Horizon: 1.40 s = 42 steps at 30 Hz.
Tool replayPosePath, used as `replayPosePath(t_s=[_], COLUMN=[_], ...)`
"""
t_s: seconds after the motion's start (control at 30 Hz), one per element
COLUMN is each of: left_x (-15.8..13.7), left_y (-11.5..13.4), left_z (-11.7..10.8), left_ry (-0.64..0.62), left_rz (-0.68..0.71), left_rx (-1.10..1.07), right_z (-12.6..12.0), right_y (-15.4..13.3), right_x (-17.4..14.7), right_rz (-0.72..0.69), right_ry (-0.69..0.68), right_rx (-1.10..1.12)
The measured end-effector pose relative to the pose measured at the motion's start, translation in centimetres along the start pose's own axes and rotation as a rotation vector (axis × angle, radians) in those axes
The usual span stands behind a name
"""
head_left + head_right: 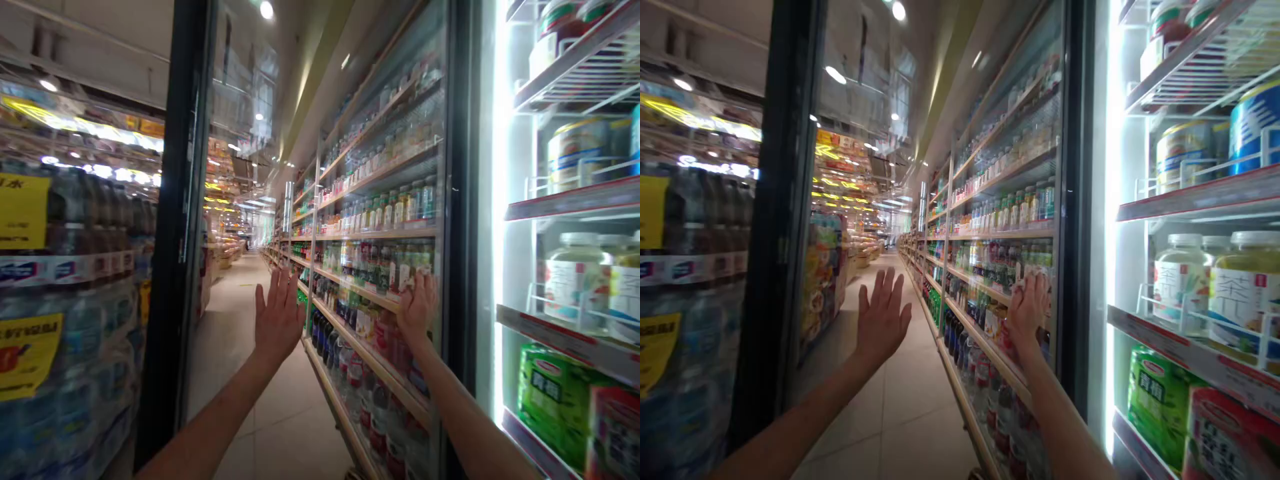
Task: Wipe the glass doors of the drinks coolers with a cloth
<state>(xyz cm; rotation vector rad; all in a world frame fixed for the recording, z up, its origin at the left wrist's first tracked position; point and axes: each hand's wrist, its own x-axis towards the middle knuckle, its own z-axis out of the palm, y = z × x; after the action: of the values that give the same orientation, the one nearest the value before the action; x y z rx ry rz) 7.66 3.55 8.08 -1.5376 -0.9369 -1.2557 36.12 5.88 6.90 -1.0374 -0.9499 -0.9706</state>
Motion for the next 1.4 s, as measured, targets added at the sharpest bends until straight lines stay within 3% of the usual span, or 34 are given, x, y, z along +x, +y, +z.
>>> replayPosePath(t_s=[0.07,0.17,0.23,0.27,0.33,0.4,0.47,0.53,0.67,0.73,0.77,0.87,0.93,1.0,1.13,1.2,1.27,1.4], left_x=[-0.2,-0.6,-0.9,-1.1,-1.3,-1.5,-1.7,-1.8,-2.4,-2.7,-2.9,-3.5,-3.7,-3.9,-4.3,-4.6,-4.9,-5.3], left_y=[0.5,1.0,1.2,1.2,1.2,1.3,1.5,1.6,1.8,1.9,1.9,2.1,2.2,2.3,2.2,2.0,2.0,2.1], left_z=[0.1,0.1,0.1,0.1,0.1,0.2,0.2,0.2,0.0,-0.1,-0.2,-0.1,0.0,0.0,-0.1,-0.3,-0.4,-0.4], left_ry=[0.002,0.001,0.004,0.005,0.000,-0.003,-0.009,-0.015,-0.043,-0.056,-0.061,-0.064,-0.066,-0.072,-0.096,-0.099,-0.099,-0.100], left_rz=[-0.030,-0.040,-0.031,-0.026,-0.021,-0.016,-0.013,-0.015,-0.015,-0.008,-0.007,-0.006,-0.008,-0.010,-0.003,0.013,0.028,0.024], left_rx=[-0.005,-0.018,-0.022,-0.021,-0.016,-0.007,-0.002,-0.006,-0.034,-0.046,-0.050,-0.059,-0.060,-0.056,-0.063,-0.070,-0.071,-0.068], right_z=[-0.1,-0.5,-0.8,-1.0,-1.1,-1.0,-0.9,-1.0,-1.4,-1.6,-1.6,-1.5,-1.2,-1.0,-1.1,-1.2,-1.1,-0.8], right_y=[-1.8,-5.3,-5.8,-5.2,-2.9,-0.3,0.9,0.0,-3.7,-3.6,-2.8,0.2,0.7,-1.0,-6.2,-6.7,-5.2,-2.6], right_x=[-1.0,-3.1,-3.8,-3.8,-3.2,-2.3,-2.0,-2.5,-4.6,-4.7,-4.5,-3.3,-2.9,-3.4,-5.4,-5.5,-4.8,-3.2], right_rz=[-0.092,-0.407,-0.564,-0.571,-0.430,-0.189,-0.050,-0.089,-0.443,-0.527,-0.494,-0.184,-0.048,-0.104,-0.452,-0.515,-0.423,-0.087], right_ry=[-0.043,-0.206,-0.284,-0.285,-0.210,-0.096,-0.023,-0.029,-0.245,-0.304,-0.286,-0.115,-0.049,-0.091,-0.273,-0.292,-0.231,-0.045], right_rx=[0.037,0.128,0.166,0.159,0.097,0.025,-0.003,0.015,0.107,0.123,0.111,0.038,0.020,0.049,0.159,0.172,0.138,0.047])
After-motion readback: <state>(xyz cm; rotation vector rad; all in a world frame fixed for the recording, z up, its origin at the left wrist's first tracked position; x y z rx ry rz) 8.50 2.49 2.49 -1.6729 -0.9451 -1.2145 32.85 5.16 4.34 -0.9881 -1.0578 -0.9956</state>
